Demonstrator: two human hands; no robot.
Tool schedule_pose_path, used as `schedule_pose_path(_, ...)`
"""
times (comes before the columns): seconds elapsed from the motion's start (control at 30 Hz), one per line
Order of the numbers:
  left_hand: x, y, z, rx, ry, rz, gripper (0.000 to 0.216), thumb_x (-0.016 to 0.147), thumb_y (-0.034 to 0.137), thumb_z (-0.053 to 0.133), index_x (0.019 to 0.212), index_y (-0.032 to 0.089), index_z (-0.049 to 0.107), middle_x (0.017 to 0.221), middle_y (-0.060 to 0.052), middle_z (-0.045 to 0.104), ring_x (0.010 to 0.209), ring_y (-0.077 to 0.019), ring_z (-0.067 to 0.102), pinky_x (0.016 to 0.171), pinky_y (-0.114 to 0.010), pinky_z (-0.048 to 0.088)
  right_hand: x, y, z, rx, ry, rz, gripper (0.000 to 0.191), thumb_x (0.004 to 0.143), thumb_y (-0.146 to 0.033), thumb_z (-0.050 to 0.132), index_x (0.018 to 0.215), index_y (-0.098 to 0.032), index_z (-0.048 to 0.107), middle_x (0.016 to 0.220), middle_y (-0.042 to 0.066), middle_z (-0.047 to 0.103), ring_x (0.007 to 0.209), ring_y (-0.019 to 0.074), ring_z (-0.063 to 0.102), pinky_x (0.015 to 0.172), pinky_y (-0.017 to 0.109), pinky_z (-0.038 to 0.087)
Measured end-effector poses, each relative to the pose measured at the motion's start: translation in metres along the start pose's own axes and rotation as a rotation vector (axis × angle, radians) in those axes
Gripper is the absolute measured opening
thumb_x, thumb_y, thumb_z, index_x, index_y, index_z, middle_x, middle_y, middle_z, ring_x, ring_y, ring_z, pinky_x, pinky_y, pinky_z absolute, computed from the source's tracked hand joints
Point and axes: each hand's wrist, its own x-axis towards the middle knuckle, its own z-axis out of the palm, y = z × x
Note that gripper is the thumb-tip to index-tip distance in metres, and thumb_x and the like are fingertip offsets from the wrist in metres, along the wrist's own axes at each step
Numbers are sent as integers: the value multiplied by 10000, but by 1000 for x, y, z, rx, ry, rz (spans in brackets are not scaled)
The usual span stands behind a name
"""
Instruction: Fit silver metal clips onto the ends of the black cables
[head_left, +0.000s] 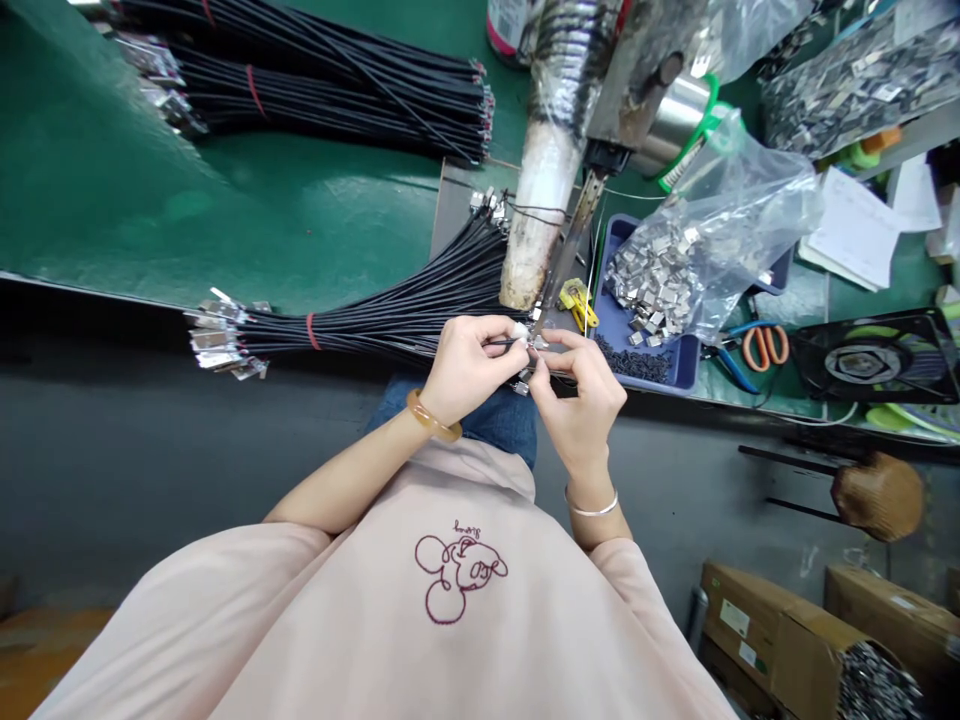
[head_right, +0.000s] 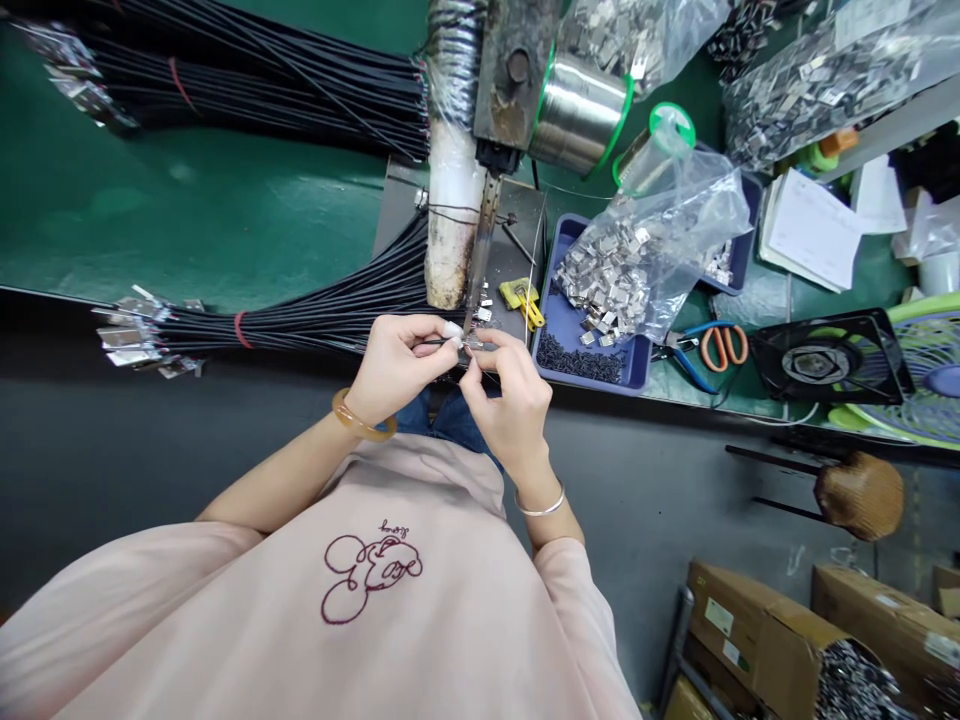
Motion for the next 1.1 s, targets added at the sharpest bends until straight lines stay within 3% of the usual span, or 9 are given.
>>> schedule_pose_path(0.17,-1,-1,1,-22,-5,-33,88,697,183,629,667,128,691,544,47,456,506,-52,332,473,-177,290,-4,1,2,-38,9,-39,144,874,-95,618,850,-236,599,1038,42,759,978,172,745,812,311,608)
schedule_pose_path(0.47,2,4,0,-78,24,-17,140,695,181,631,740,126,752,545,45,500,494,-54,337,465,-177,316,4,-2,1,24,32,45,145,855,-99,648,811,-227,598,1016,35,761,935,175,741,799,318,613)
schedule_pose_path(0.63,3,8,0,-38,11,-1,121,699,197,613,672,118,700,527,49,409,493,-48,282,454,-184,234,5,-5,-1,-8,39,-2,158,850,-84,647,824,-230,593,1021,41,761,946,172,743,817,316,606)
schedule_pose_path(0.83,4,9,1,-2,-24,-41,92,659,201,606,641,123,652,531,60,393,513,-47,286,460,-163,265,0,-4,0,-108,0,-82,162,863,-76,624,841,-228,573,1049,55,763,945,155,749,776,271,595)
schedule_pose_path(1.1,1,5,-1,8,-35,-46,142,678,204,593,697,110,699,527,63,397,504,-45,281,463,-164,263,-4,-3,2,-144,12,-101,155,876,-87,619,855,-232,569,1043,68,765,930,156,751,755,271,598)
